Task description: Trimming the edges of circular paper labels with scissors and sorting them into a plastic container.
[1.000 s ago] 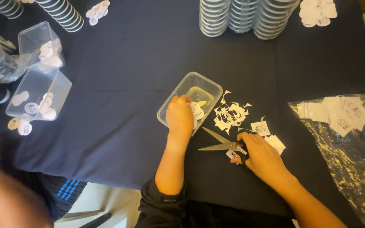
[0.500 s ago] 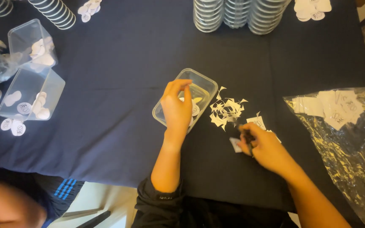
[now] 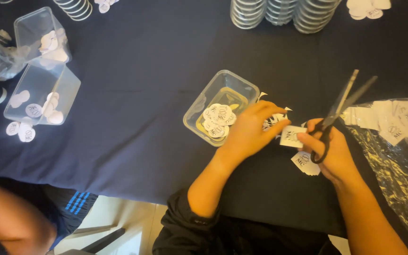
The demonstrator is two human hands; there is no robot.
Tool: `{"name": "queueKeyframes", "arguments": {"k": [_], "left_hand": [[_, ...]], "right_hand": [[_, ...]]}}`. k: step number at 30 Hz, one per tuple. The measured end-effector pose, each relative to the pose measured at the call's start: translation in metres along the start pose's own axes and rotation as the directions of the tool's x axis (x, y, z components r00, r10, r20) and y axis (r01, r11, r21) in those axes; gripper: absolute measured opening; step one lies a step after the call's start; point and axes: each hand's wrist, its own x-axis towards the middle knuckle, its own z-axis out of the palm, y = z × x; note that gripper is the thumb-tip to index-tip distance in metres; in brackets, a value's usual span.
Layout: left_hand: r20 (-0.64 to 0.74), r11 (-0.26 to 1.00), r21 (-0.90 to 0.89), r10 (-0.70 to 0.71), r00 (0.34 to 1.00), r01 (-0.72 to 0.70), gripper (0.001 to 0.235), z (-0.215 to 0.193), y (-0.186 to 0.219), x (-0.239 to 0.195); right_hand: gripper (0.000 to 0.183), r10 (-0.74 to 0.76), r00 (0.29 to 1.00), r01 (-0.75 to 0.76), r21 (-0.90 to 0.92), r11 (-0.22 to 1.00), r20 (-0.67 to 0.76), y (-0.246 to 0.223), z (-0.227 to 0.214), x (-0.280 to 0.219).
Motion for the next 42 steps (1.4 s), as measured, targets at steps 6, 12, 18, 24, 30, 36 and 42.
{"name": "queueKeyframes", "arguments": {"k": [6,12,18,24,30,36,42], "left_hand": [[0.206,0.979,-0.016,-0.195,0.959,0.202,0.029,0.014,0.002,-0.005],[0.244,0.977,0.002,-0.209,0.947,0.215,0.031,0.018,0.004,-0.008],[0.239,0.959,-0.039,-0.265,0.934,0.282,0.032,0.017,0.015,-0.009],[0.233,0.853,-0.243,-0.412,0.881,0.463,0.014,0.015,0.02,-0.003],[0.053,0.659,-0.545,-0.59,0.806,0.518,0.01,0.016,0.012,0.002],[-0.095,0.682,-0.643,-0.523,0.847,0.348,0.021,0.021,-0.001,-0.003],[-0.185,0.735,-0.612,-0.492,0.851,0.292,0.022,0.015,0.011,-0.002]], "right_hand": [[0.024,0.027,0.999,-0.027,-0.015,1.0,-0.02,0.005,-0.002,0.006],[0.023,0.023,0.999,-0.024,-0.024,0.999,-0.027,0.004,0.003,0.006],[0.021,0.019,1.0,-0.019,0.065,0.998,0.008,0.008,-0.004,0.006],[0.01,-0.004,0.993,-0.017,0.172,0.985,0.12,0.007,-0.008,0.007],[0.018,-0.065,0.98,0.038,0.14,0.989,0.187,-0.002,0.0,0.0],[0.027,0.042,0.982,-0.03,-0.068,0.997,0.183,0.016,0.01,-0.009],[0.031,0.008,0.971,-0.011,0.012,1.0,0.239,0.008,0.007,-0.011]]}}
